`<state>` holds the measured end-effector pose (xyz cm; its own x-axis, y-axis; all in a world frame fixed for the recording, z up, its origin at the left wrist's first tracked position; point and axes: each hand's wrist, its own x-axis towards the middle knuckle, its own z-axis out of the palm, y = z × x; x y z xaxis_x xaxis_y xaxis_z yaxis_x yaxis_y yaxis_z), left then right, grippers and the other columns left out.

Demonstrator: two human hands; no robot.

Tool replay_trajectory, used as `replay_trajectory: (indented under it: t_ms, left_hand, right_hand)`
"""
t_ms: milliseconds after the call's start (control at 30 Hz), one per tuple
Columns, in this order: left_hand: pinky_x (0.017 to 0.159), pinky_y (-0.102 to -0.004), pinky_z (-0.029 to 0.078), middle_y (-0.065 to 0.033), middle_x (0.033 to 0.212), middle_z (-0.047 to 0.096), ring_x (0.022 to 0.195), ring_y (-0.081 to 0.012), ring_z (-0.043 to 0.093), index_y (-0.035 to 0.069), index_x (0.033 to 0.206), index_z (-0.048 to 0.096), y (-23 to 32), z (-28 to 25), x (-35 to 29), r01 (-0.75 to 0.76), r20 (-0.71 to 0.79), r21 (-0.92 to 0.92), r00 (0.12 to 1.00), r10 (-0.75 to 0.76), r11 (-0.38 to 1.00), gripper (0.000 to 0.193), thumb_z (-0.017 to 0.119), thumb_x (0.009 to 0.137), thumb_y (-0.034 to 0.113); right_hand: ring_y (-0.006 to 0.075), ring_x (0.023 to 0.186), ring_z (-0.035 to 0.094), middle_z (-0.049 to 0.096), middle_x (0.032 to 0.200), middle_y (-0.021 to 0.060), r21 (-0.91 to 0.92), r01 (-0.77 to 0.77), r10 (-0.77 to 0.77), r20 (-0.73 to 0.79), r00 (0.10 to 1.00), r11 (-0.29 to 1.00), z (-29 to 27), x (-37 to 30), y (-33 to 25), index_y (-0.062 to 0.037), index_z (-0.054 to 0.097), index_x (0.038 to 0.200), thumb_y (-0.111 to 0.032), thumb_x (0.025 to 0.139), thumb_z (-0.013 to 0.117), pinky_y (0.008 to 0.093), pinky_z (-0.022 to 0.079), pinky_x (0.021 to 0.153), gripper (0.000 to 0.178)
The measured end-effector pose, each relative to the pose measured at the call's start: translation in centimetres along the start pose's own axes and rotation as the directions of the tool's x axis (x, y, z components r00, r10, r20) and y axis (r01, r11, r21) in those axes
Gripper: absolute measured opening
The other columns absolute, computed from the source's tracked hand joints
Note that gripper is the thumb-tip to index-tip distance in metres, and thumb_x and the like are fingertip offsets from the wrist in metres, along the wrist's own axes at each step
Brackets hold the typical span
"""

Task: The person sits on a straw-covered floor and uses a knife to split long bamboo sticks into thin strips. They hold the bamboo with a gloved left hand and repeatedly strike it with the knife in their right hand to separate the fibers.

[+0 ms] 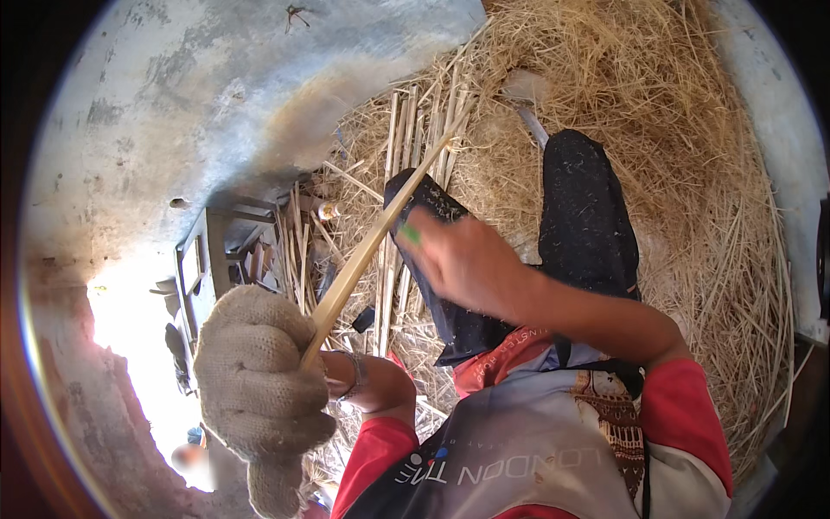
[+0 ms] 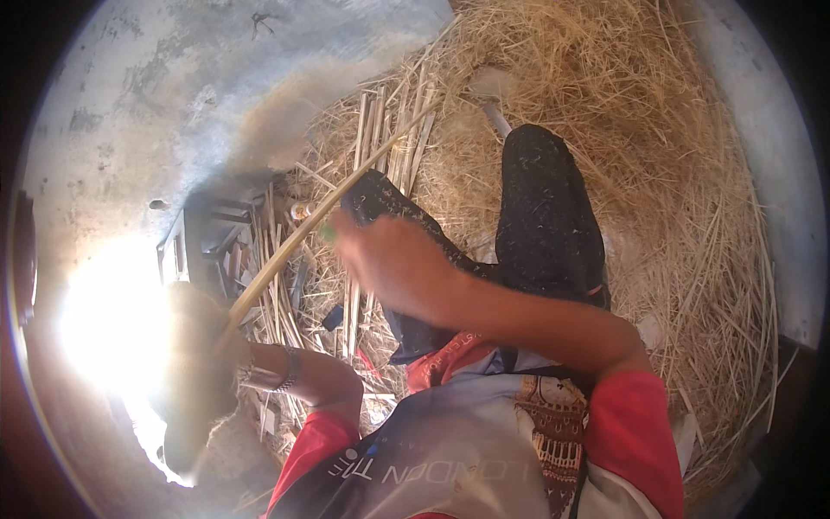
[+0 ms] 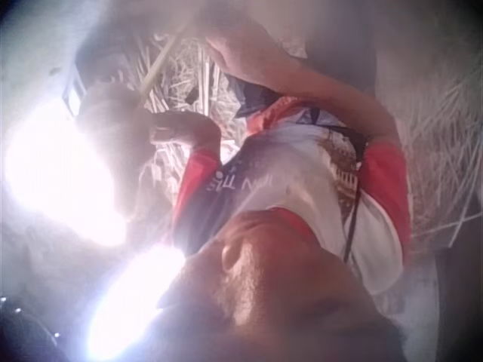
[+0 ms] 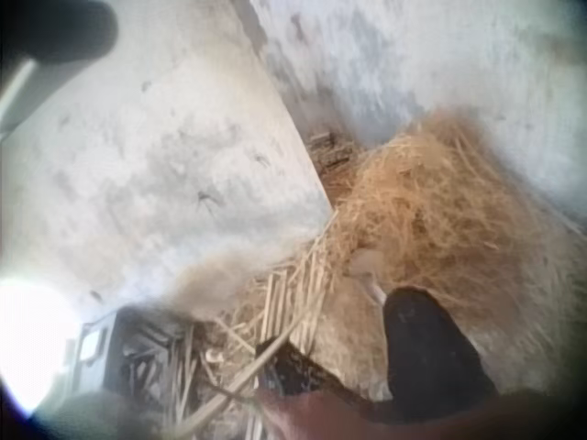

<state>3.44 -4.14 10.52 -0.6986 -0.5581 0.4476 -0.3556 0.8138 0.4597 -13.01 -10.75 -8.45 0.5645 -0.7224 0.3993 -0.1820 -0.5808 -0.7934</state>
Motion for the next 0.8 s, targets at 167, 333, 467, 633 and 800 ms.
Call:
replay_trajectory:
  t_ms: [167,333,467,633,800]
  left_hand:
    - [0.046,-0.0311,0.047,0.0058,0.054,0.053,0.048,-0.0111,0.055,0.018,0.055,0.058,0.0,0.9,0.2,0.017,-0.060,0.221,0.998,-0.004,0.975,0.009,0.065,0.051,0.022]
    - [0.042,-0.0305,0.045,0.0057,0.048,0.049,0.042,-0.0105,0.051,0.019,0.054,0.056,-4.2,2.4,-3.4,-0.291,-0.396,-0.010,0.879,0.264,0.957,0.013,0.066,0.060,0.024]
    - [0.041,-0.0297,0.043,0.0049,0.046,0.046,0.040,-0.0109,0.047,0.019,0.053,0.049,-3.6,3.7,-1.1,-0.287,-0.405,0.022,0.873,0.271,0.958,0.028,0.066,0.072,0.031]
    - [0.042,-0.0275,0.038,0.0049,0.045,0.043,0.039,-0.0098,0.042,0.018,0.054,0.045,-2.2,3.2,-1.7,-0.113,-0.420,0.096,0.896,0.143,0.989,0.041,0.058,0.087,0.036]
    - [0.041,-0.0263,0.036,0.0047,0.044,0.042,0.038,-0.0083,0.040,0.018,0.053,0.043,-3.1,4.4,-1.0,-0.174,-0.660,-0.011,0.741,0.123,0.985,0.044,0.051,0.091,0.039]
  right_hand:
    - [0.0434,0.052,0.061,0.057,0.056,0.0241,-0.157,-0.220,0.216,-0.040,0.976,0.963,0.8,2.4,9.6,0.0042,0.057,0.100,-0.023,0.102,0.050,0.0493,0.047,0.045,0.029]
    - [0.0325,0.042,0.059,0.057,0.052,0.0170,-0.074,-0.040,0.043,0.035,0.998,0.996,0.9,1.2,4.8,0.0055,0.056,0.103,-0.022,0.102,0.049,0.0445,0.047,0.042,0.028]
    - [0.0314,0.051,0.063,0.059,0.058,0.0223,-0.160,-0.378,0.384,0.011,0.923,0.912,1.2,2.0,15.0,0.0043,0.057,0.100,-0.021,0.102,0.049,0.0448,0.048,0.042,0.027]
    - [0.0246,0.042,0.059,0.055,0.050,0.0126,-0.110,-0.152,0.154,0.010,0.988,0.982,1.5,2.4,7.9,0.0050,0.057,0.103,-0.022,0.103,0.047,0.0386,0.044,0.037,0.028]
    - [0.0230,0.040,0.057,0.054,0.050,0.0104,-0.052,-0.339,0.341,0.037,0.939,0.939,2.4,2.3,10.6,0.0066,0.057,0.104,-0.021,0.105,0.044,0.0354,0.046,0.035,0.030]
